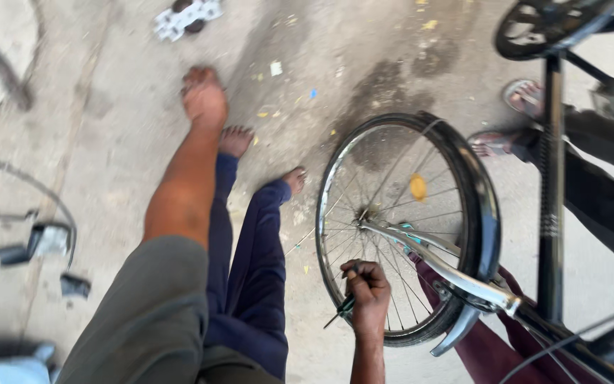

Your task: The person dips a cloth in a metal bowl of soapy water and wipes a bicycle bell and handlebar area. They then use a screwdriver and a multi-tool to loosen, remove, and reposition the bell on the handlebar, tightening it back in place.

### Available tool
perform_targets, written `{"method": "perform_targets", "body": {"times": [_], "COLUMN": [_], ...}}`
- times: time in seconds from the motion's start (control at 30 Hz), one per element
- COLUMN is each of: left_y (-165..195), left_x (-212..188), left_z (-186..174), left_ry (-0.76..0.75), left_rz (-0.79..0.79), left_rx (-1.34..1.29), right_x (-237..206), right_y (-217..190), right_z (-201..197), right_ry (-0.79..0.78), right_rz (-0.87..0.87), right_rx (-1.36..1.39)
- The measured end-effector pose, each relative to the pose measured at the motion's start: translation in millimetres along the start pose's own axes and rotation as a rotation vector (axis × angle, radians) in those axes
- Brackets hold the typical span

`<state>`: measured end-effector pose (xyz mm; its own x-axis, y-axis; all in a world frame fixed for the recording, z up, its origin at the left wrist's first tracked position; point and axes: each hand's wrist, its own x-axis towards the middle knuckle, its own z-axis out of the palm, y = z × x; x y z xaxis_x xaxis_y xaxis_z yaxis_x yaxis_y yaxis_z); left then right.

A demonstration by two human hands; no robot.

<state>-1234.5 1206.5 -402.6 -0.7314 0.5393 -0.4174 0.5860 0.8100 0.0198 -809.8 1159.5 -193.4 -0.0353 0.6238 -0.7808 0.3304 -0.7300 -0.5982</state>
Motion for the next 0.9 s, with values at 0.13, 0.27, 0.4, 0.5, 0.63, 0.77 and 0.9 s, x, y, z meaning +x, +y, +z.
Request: {"method": "perform_targets", "body": {"times": [0.13,0.27,0.4,0.5,0.63,0.77,0.9], "left_y": [9.0,15.1,17.7,11.8,-16.4,-44.6,-40.6], "left_x": [4.2,6.7,1.5,-3.2,-2.1,-9.8,-14.8], "left_z": [-3.5,-19.6,-31.5,-29.1,-11.4,-1.2,0.3], "left_ry": [0.039,-0.065,-0.061,-0.149,0.1,0.191,-0.02], "left_rz": [0.088,0.15,0.146,0.111,0.224,0.279,-0.032], "left_rx": [0.084,0.21,0.136,0.023,-0.135,-0.428,-0.465], "right_x": [0.5,-1.0,-0.5,2.3,1.2,-9.9,-13.5], "right_y": [2.6,4.9,7.4,12.8,23.9,31.7,29.1], "right_z": [2.5,4.3,3.1,-0.6,-8.5,-10.2,0.0], "right_ry": [0.019,0.008,0.02,0.049,0.041,0.011,0.03], "right_rz": [0.053,0.041,0.039,0.083,-0.002,0.044,0.035], "right_rx": [0.063,0.011,-0.049,-0.02,-0.022,0.108,0.032]}}
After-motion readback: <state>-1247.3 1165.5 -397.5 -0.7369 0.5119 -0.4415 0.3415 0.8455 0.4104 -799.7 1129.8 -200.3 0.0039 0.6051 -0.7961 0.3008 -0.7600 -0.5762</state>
